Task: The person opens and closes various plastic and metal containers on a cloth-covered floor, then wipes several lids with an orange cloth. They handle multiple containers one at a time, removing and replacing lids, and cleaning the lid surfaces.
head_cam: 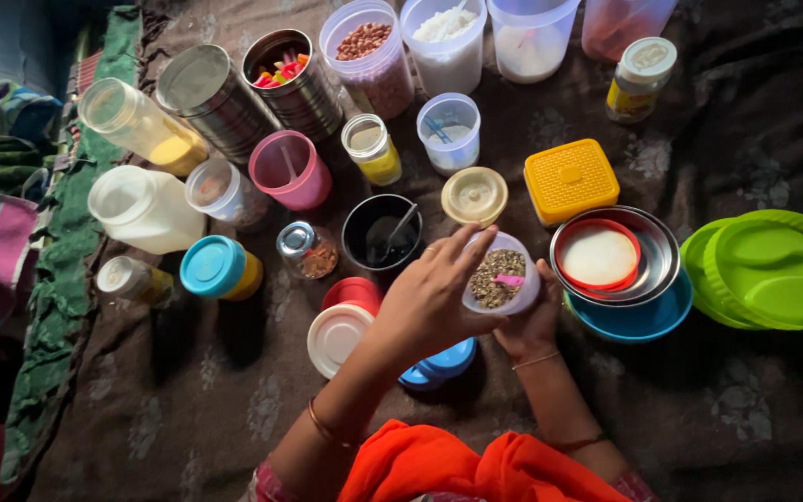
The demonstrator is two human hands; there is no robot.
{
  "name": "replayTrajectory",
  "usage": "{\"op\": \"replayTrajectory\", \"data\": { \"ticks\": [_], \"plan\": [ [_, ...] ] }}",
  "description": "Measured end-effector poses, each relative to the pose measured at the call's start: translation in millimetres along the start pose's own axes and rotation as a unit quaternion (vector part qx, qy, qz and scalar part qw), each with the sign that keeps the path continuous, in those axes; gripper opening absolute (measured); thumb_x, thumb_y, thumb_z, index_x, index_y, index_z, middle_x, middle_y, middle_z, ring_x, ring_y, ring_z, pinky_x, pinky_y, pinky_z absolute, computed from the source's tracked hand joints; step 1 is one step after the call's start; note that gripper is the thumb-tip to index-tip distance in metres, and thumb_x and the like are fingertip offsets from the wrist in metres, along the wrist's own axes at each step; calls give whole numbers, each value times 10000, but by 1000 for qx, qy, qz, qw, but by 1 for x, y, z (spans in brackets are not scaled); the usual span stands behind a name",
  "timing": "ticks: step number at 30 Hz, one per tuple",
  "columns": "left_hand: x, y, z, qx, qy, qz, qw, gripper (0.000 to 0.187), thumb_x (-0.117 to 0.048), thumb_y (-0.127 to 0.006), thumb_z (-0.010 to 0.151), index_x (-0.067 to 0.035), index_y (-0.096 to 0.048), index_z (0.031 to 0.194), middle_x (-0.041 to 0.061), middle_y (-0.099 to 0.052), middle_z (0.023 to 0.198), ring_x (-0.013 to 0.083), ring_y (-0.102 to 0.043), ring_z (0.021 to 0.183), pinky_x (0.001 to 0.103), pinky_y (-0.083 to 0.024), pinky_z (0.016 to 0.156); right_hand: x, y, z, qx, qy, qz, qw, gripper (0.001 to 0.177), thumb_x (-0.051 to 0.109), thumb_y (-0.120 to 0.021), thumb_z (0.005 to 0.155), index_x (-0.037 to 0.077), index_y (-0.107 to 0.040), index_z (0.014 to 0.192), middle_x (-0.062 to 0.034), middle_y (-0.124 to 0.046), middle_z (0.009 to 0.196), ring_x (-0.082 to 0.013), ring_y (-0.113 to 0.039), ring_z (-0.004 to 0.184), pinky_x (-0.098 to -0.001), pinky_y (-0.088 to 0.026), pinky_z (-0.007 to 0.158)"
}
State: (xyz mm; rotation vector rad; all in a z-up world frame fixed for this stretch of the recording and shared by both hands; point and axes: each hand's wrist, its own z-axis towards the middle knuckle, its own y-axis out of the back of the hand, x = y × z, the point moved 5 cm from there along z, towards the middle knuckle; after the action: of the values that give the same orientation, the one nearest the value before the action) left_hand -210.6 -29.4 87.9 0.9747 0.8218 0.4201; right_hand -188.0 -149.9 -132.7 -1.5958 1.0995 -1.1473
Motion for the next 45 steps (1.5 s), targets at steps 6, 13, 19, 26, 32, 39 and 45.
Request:
{"op": "replayTrajectory", "data": {
  "ticks": [6,13,19,26,32,39,45],
  "plan": [
    [-1,-6,30,89,18,16,996,1060,-415,-878,675,-60,-395,1549,215,-553,1353,406,-587,1163,447,-496,988,-2,-6,3,32,-18,41,998,718,552,-517,968,59,-476,1489,-160,-570,1451,-322,-566,1319,-496,-430,1131],
    [6,29,87,32,-53,41,997,1111,-326,-921,562,-53,-417,1514,191,-583,1307,397,-604,1147,456,-510,1003,-5,-7,8,149,-59,137,977,686,583,-528,1018,111,-456,1511,-129,-538,1500,-371,-532,1370,-580,-441,1096],
    [53,8,169,-111,-95,82,986,1087,-367,-953,664,-57,-380,1534,237,-552,1349,418,-577,1198,476,-506,1017,-8,3,15,127,-89,146,977,664,552,-521,1020,102,-467,1505,-173,-526,1507,-373,-522,1363,-577,-459,1087],
    [129,-70,233,-78,29,72,994,1126,-328,-908,607,-100,-343,1554,230,-582,1288,444,-591,1133,483,-509,970,-6,-2,16,95,-70,101,988,644,540,-532,998,98,-505,1466,-148,-561,1464,-337,-556,1312,-529,-489,1040],
    [157,-97,251,-68,35,67,995,1114,-338,-913,602,-81,-352,1530,237,-594,1273,444,-600,1113,469,-504,980,-7,-2,15,77,-76,103,989,636,531,-533,994,101,-504,1461,-127,-577,1440,-313,-567,1292,-500,-505,1013],
    [152,-113,273,20,16,92,995,1128,-349,-881,613,-102,-337,1569,213,-589,1321,416,-610,1139,457,-526,1008,-7,1,17,107,-77,127,983,619,519,-494,1028,97,-498,1480,-131,-559,1473,-319,-557,1317,-519,-495,1047],
    [133,-142,317,8,2,191,982,1181,-714,-860,664,-158,-305,1545,146,-557,1375,361,-588,1215,619,-483,939,-9,6,16,108,-82,138,981,601,515,-500,1031,112,-507,1476,-115,-563,1481,-308,-538,1343,-505,-453,1089]
  ]
}}
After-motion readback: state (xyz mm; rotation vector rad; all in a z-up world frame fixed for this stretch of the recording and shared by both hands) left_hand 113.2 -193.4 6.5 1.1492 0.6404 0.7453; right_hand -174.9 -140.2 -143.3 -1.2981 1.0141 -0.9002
